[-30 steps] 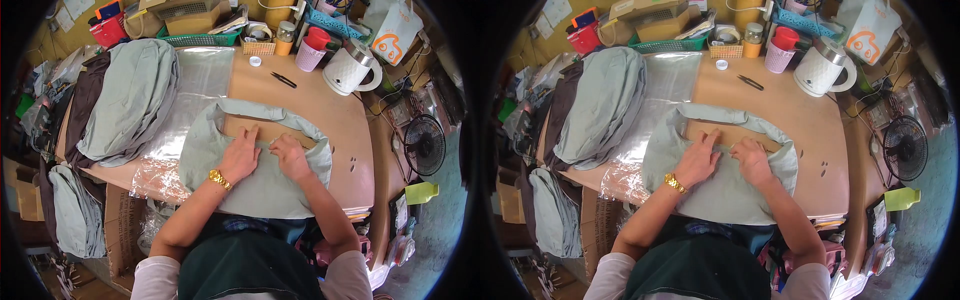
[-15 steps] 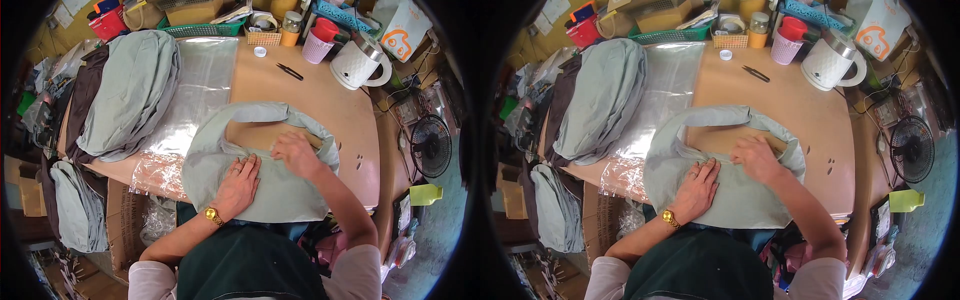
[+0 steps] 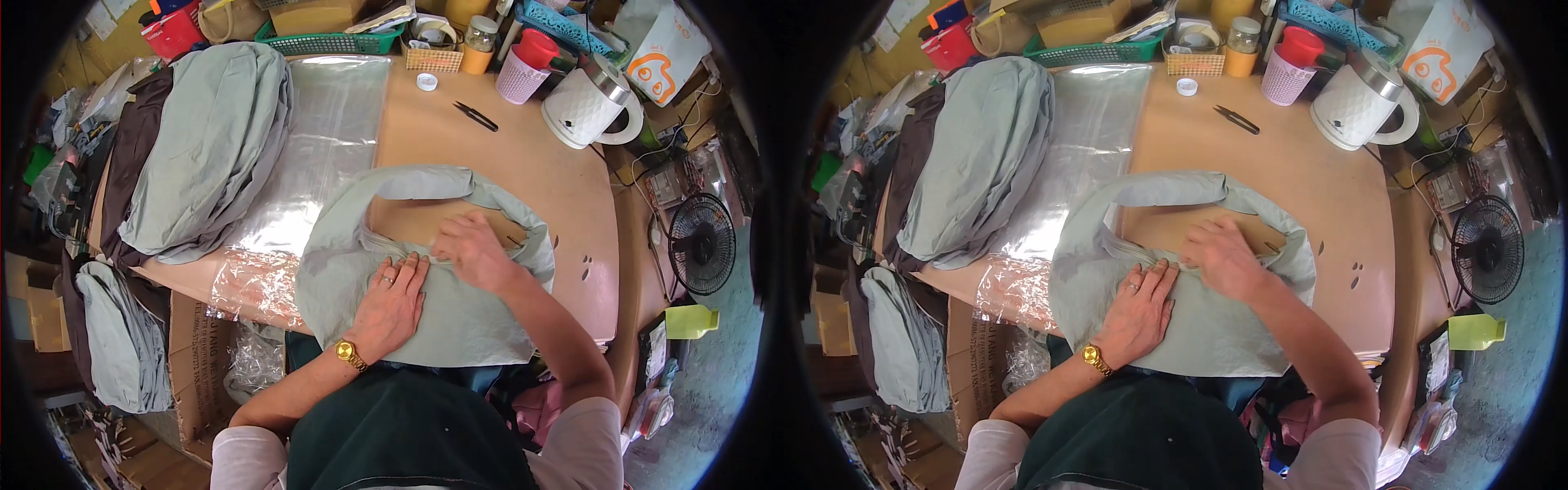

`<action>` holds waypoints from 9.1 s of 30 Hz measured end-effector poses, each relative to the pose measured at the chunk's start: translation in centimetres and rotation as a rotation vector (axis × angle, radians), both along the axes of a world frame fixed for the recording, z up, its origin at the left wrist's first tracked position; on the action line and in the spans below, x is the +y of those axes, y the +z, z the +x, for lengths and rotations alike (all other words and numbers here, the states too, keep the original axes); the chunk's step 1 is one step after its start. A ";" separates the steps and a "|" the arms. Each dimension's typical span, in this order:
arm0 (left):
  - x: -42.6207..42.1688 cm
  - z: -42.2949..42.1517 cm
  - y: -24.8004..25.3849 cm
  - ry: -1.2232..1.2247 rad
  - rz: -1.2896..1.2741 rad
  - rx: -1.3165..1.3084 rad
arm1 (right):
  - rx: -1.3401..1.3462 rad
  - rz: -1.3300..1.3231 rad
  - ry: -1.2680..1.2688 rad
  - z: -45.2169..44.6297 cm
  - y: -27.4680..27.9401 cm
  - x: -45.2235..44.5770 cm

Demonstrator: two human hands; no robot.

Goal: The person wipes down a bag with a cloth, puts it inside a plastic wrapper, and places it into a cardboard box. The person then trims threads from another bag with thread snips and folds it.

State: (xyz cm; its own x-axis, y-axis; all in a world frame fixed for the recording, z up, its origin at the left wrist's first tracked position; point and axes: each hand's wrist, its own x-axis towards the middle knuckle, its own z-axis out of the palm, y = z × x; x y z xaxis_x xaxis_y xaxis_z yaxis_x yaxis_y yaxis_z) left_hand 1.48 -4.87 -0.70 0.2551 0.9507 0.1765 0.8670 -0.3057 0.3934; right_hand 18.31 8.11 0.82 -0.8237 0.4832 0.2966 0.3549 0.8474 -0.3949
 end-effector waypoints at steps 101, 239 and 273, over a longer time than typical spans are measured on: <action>4.7 3.5 6.1 -0.208 -0.079 -0.357 | 0.040 0.269 -0.643 5.9 6.7 2.4; -0.5 -8.2 0.7 -0.325 0.139 0.149 | -0.179 0.070 -0.524 17.3 0.3 -11.5; 8.4 -4.5 0.2 -0.103 -0.370 -2.556 | 2.018 -1.118 -0.055 8.3 -1.6 2.8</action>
